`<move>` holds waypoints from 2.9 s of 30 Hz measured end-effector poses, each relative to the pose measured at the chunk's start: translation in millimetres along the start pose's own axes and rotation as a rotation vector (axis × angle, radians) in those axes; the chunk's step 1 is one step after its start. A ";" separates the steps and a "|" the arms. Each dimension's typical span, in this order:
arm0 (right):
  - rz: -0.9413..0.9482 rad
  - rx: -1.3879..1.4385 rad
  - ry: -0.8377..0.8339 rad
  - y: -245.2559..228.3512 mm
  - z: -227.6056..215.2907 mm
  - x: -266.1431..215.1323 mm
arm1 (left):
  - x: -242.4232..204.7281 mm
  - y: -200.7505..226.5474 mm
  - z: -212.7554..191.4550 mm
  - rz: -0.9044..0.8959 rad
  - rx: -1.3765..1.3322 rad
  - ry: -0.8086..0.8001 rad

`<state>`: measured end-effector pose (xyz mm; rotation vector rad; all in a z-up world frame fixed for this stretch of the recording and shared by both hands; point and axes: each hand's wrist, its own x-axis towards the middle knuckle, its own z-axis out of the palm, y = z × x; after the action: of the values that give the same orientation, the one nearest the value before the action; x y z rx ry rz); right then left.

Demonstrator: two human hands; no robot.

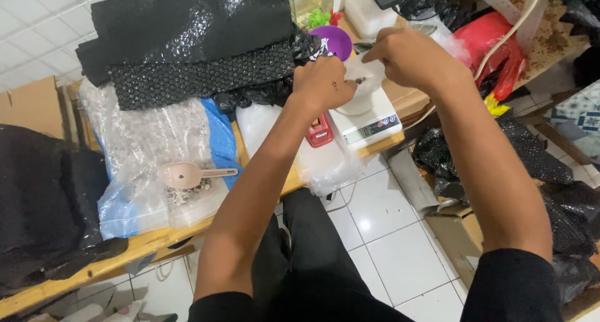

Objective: The person is scooping small items into plastic bags, folding a cardboard box, and then packing the bags into the box for shipping.

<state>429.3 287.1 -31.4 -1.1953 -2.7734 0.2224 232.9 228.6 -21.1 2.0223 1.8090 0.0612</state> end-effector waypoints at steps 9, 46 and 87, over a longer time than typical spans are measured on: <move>0.083 0.011 -0.059 -1.4 6.2 12.0 | 15.8 -7.2 10.6 -0.033 -0.165 -0.010; -0.189 0.256 0.717 -90.1 23.6 -7.1 | -108.4 -40.3 -18.8 0.215 -0.379 0.227; 0.055 0.589 -0.062 -340.3 188.4 32.8 | -293.9 -307.6 115.7 -0.462 0.365 0.921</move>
<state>134.1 63.2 -154.2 -1.1073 -2.4403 1.0085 -64.6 -66.5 -158.4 1.8688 3.0023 0.6577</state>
